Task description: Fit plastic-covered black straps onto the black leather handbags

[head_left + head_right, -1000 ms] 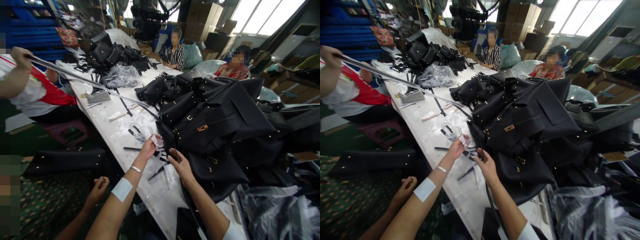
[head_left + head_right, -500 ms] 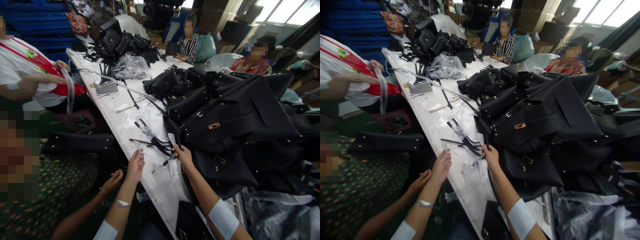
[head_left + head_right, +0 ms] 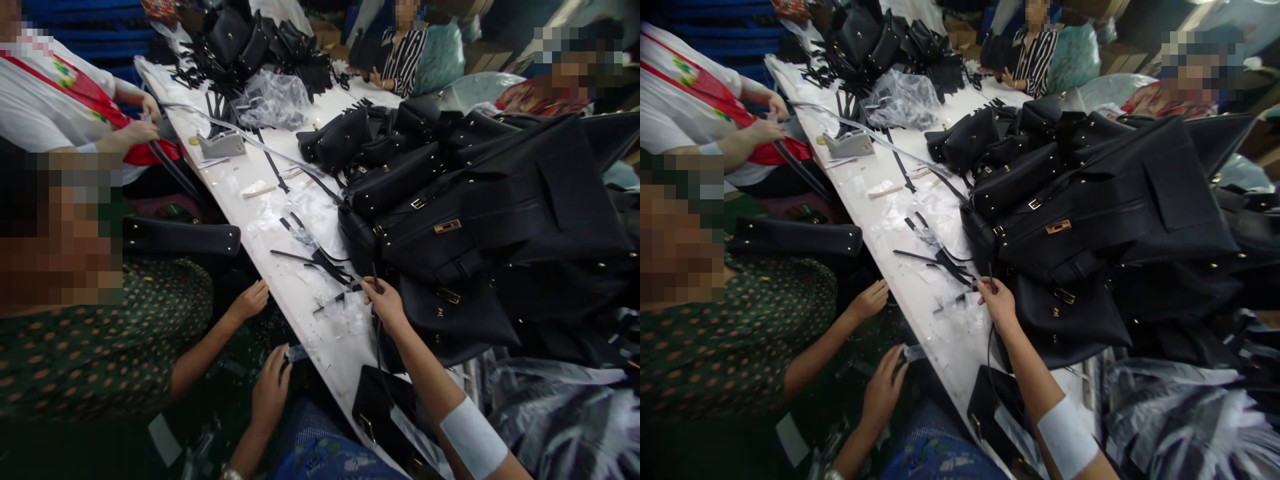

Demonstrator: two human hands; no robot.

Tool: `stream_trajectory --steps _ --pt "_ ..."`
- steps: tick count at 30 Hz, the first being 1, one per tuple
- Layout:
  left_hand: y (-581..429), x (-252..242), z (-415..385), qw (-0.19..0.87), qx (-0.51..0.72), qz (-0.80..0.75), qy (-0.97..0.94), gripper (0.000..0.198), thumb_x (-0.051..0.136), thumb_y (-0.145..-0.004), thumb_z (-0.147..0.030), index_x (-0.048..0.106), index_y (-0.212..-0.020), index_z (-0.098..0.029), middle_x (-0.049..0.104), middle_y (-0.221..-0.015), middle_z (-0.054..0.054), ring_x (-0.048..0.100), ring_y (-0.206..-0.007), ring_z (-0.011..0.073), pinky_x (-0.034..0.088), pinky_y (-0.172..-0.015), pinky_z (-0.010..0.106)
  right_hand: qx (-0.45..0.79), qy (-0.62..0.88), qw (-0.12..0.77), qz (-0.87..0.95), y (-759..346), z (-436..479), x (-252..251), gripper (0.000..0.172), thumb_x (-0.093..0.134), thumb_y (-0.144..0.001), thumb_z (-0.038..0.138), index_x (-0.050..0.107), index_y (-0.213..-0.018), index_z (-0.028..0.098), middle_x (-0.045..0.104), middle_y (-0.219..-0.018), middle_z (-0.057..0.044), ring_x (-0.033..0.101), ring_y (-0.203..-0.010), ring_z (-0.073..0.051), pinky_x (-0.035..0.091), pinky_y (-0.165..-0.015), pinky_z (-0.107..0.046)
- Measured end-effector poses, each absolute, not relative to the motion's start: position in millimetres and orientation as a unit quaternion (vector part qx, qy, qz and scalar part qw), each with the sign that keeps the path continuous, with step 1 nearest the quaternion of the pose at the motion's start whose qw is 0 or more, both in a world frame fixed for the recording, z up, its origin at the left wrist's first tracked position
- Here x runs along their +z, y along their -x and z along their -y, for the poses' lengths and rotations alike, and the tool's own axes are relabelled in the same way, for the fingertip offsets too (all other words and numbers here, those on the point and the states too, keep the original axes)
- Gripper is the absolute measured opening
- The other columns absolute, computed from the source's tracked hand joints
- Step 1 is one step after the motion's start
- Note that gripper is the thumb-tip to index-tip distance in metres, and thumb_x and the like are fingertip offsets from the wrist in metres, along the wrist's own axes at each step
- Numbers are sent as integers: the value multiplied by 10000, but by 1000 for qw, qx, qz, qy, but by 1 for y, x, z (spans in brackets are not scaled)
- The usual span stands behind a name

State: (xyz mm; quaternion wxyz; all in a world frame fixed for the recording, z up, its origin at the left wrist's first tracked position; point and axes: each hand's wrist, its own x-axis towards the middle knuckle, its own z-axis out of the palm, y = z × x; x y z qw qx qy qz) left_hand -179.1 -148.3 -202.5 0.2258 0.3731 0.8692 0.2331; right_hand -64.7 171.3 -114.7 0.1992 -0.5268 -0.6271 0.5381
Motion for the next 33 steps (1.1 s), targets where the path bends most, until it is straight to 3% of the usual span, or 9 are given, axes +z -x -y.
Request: stream_trajectory --steps 2,5,8,11,13,17,24,31,33 --pt "188 -191 83 188 254 -836 -449 478 411 -924 -205 448 -1396 -265 472 -1449 77 442 -1332 221 377 -1112 396 534 514 165 651 60 -155 -115 334 650 -761 459 689 -923 170 663 -673 -10 568 -504 -129 422 -554 -259" --pt "203 -184 6 159 231 -779 -561 666 574 -819 -101 394 -1431 -294 266 -1571 91 239 -1442 293 282 -1144 504 539 508 123 660 60 -134 -124 194 707 -703 365 689 -769 183 605 -538 28 550 -472 -120 405 -542 -240" --pt "215 -183 -34 172 199 -723 -639 559 639 -753 -58 581 -1267 -268 277 -1565 98 164 -1460 328 197 -1149 574 550 531 86 639 60 -121 -139 189 670 -746 357 650 -704 174 612 -535 16 549 -459 -106 359 -473 -205" --pt "223 -175 -46 191 212 -686 -670 392 573 -752 -3 683 -1056 -224 436 -1479 85 264 -1430 276 161 -1170 534 570 563 57 595 58 -115 -149 308 595 -822 440 599 -693 160 672 -672 -34 562 -442 -93 285 -390 -181" --pt "223 -165 -43 219 233 -684 -656 416 524 -759 8 662 -1078 -221 569 -1354 76 415 -1340 233 191 -1171 494 585 578 49 567 55 -111 -149 379 558 -847 512 582 -722 155 687 -769 -67 590 -462 -100 268 -366 -174" --pt "210 -144 -19 264 232 -712 -608 421 498 -767 -36 630 -1120 -223 704 -1052 71 625 -1043 225 433 -991 386 637 580 48 506 54 -103 -137 509 483 -856 650 595 -843 154 672 -933 -117 595 -493 -100 240 -339 -169" --pt "162 -133 52 408 361 -713 -441 299 464 -740 -68 664 -926 -189 708 -872 48 650 -839 204 465 -754 279 822 459 42 334 82 -97 -120 255 688 -799 398 632 -913 177 597 -805 -15 297 -433 -21 149 -322 -119" --pt "152 -122 90 398 442 -751 -287 290 477 -738 -93 666 -936 -189 713 -876 44 637 -826 192 448 -746 264 657 497 25 566 83 -67 -104 361 646 -791 515 658 -739 158 601 -699 -27 398 -507 -86 267 -402 -185" --pt "155 -117 96 388 439 -765 -267 287 485 -753 -101 668 -953 -194 717 -861 41 641 -796 187 442 -724 259 639 449 23 624 71 -52 -91 354 623 -814 515 685 -826 167 599 -699 -10 415 -522 -92 323 -456 -203"
